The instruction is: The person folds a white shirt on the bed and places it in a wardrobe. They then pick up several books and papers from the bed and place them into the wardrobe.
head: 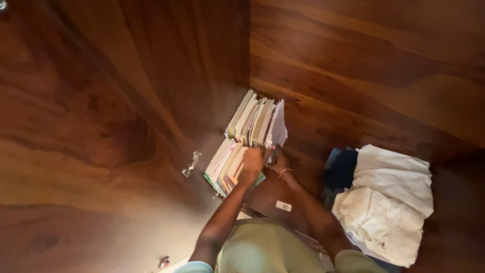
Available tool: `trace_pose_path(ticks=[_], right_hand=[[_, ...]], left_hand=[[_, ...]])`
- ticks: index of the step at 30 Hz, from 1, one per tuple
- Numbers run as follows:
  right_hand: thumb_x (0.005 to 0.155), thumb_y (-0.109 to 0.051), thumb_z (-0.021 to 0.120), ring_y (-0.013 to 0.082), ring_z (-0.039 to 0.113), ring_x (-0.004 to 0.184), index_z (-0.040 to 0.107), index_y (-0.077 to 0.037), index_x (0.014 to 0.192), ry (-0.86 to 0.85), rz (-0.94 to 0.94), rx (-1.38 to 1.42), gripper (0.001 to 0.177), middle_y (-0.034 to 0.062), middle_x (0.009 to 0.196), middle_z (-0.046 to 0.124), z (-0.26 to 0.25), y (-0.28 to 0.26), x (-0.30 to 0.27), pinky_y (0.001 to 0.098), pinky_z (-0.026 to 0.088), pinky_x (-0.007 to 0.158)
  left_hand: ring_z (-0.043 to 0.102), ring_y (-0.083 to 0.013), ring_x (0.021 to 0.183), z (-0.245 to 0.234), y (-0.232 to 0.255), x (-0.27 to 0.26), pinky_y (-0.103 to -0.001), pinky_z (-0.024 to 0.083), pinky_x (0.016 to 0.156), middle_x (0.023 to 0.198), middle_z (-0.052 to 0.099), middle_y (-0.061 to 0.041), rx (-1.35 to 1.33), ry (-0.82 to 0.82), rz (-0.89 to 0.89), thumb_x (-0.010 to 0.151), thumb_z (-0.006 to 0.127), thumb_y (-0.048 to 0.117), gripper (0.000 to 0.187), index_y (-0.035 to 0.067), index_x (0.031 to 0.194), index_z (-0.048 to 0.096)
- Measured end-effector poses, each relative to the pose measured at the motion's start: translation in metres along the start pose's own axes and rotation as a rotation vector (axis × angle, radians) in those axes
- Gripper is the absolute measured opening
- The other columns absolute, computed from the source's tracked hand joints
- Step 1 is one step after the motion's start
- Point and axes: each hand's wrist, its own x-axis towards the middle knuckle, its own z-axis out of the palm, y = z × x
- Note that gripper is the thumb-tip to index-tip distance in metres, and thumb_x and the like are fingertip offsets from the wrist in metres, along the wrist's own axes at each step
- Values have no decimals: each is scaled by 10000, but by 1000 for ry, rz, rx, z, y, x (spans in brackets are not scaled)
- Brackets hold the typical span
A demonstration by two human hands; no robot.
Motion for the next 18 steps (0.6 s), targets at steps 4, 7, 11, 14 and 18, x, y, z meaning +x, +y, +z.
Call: trace_pose_path(ticks=[4,7,11,14,18], right_hand=[[519,-125,955,304,669,1114,249,-80,1596,12,-239,239,1288,196,1326,645,5,25,-2,400,580,893],[475,-67,944,288,668,997,309,-115,1574,41,-29,133,1269,174,1312,641,-9,22,-13,396,587,823],[646,-95,915,254,674,935,394,-136,1544,12,234,217,1039,181,1211,679,-33,9,-27,402,607,774],[748,-43,823,258,689,926,447,-122,1493,30,301,562,839,158,1224,648,-53,7,-51,417,611,770],[872,-43,711,318,709,1023,502,-36,1456,79,200,919,621,205,1259,660,-70,7,-89,446,603,874]], left_hand=[[687,-388,653,-18,-4,-15,-479,540,676,674,687,-219,-14,-18,-68,937,724,477,484,31,756,772],[713,-329,659,-17,-21,-34,-427,556,648,776,741,-170,-279,161,0,915,737,348,304,50,892,794],[753,-240,727,0,-56,-57,-373,593,707,843,786,-139,-626,133,-125,935,713,280,283,11,981,787],[740,-248,867,-1,-66,-75,-382,601,804,989,779,-161,-1104,35,-280,1003,684,277,348,-47,1122,732],[717,-297,1091,-39,-48,-104,-404,573,981,1201,727,-213,-1339,-37,-322,1042,563,390,519,-57,1294,637]])
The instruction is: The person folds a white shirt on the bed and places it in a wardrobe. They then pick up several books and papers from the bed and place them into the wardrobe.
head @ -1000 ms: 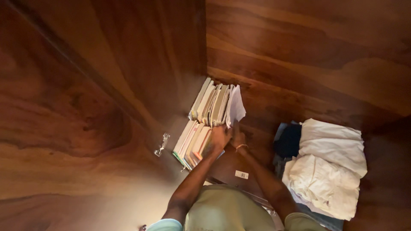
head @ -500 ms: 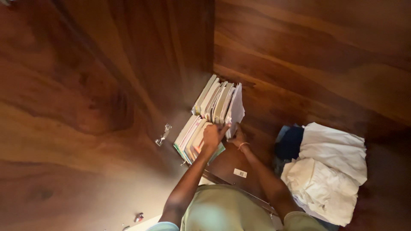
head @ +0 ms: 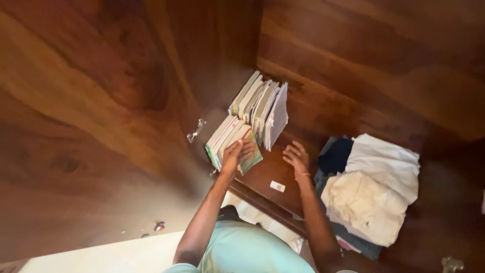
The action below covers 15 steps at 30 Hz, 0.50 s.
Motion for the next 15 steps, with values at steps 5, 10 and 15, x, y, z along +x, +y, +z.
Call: trace_pose_path(ticks=[5,10,15], right_hand=[[1007,-258,582,404,631,1241,475,22,1447,-28,-158,286,532,256,1406,594,7,-19,-72,517,534,1037],[1039,-410,498,428,520,1385,450,12,1468,-75,-348,450,603,271,1502,515,43,-43,-154,573,427,1153],[1062,-455,458,430,488,1426,462,-6,1475,15,-550,435,610,271,1523,499,101,-46,-251,593,403,1193]], left_hand=[[606,-372,1295,12,52,-45,-473,460,1140,1400,599,-285,-197,-224,-11,1065,410,511,680,-35,1467,463],[537,-396,1378,7,84,-90,-485,391,1206,1470,531,-310,-248,-408,-14,1052,406,553,733,-13,1517,399],[483,-420,1425,-23,104,-141,-503,356,1232,1519,469,-330,-350,-605,-124,1053,451,517,723,-20,1532,376]])
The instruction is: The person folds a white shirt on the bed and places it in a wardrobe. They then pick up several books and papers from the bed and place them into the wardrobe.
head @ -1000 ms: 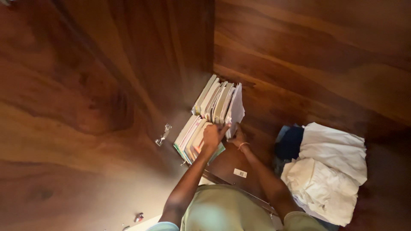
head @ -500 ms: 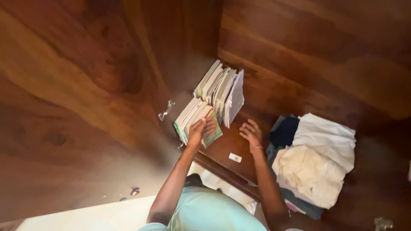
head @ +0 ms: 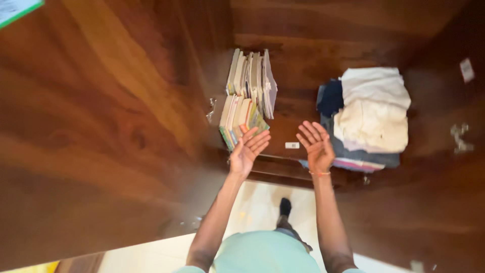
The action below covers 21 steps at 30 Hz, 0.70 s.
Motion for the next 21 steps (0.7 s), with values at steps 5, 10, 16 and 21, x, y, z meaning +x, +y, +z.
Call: trace_pose_path(ticks=[5,10,16,21], right_hand=[[1090,-453,442,440,465,1455,480,-19,1478,60,-156,-3,584,276,1544,480,69,-12,-107,609,372,1221],[1076,-467,434,442,434,1475,472,-21,1485,118,-204,-36,606,278,1554,466,131,-22,-211,620,348,1221],[1073,-476,452,457,429,1472,470,-7,1479,144,-265,-31,620,294,1544,467,183,-20,-311,633,359,1214],[1075,-481,448,434,446,1468,476,-32,1489,110,-266,19,611,270,1555,477,224,-14,-394,621,354,1227]], left_hand=[[447,-440,1453,5,29,-84,-509,330,1251,1548,432,-338,-52,-151,-98,1074,440,494,703,-26,1542,366],[442,-429,1460,25,67,-176,-510,332,1247,1558,431,-324,-44,-223,-181,1083,405,499,694,-26,1537,378],[451,-445,1451,36,111,-273,-532,332,1247,1553,440,-330,-30,-250,-162,1085,409,500,687,-31,1521,405],[454,-437,1459,32,141,-368,-525,330,1264,1564,442,-321,-42,-284,-115,1096,416,509,671,-5,1527,427]])
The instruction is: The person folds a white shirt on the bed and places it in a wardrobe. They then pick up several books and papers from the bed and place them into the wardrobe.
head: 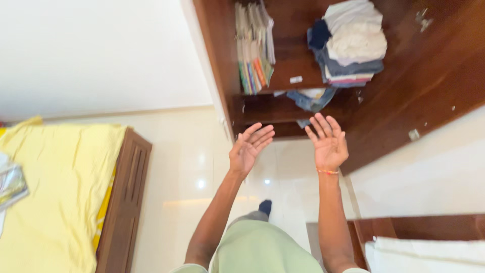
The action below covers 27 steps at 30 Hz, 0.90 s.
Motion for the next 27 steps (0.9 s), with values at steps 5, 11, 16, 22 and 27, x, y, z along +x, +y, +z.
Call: trace_pose_path(ticks=[5,11,16,22,27], right_hand=[[1059,-516,460,415,469,1454,504,-57,1457,4,28,-42,609,251,1537,503,46,-16,-95,626,376,1217],[1064,-546,469,406,489,1452,532,-87,1445,-41,110,-27,600,218,1524,530,100,-18,-190,609,396,1220],[1081,-543,485,371,517,1432,558,-104,1446,-118,186,37,576,186,1514,568,149,-6,-252,584,410,1248],[1088,-548,501,356,546,1418,589,-112,1424,-198,280,69,557,174,1493,588,218,25,-323,558,426,1200],[1064,-553,516,349,564,1369,593,-117,1410,-273,423,118,562,167,1459,606,284,67,-391,576,451,1213]], left_hand=[[461,-427,1458,38,29,-114,-526,340,1258,1546,467,-309,50,46,25,1081,434,528,678,21,1531,442],[473,-424,1455,77,76,-246,-530,344,1265,1535,494,-297,129,119,99,1073,456,562,685,45,1522,471],[487,-412,1454,106,119,-357,-528,342,1282,1537,501,-285,207,219,217,1091,456,571,678,52,1527,481],[493,-397,1455,130,170,-485,-521,349,1278,1538,506,-271,264,344,396,1099,440,561,665,52,1525,484],[484,-411,1453,142,215,-623,-531,344,1268,1543,500,-273,345,470,598,1089,444,546,670,40,1527,471]])
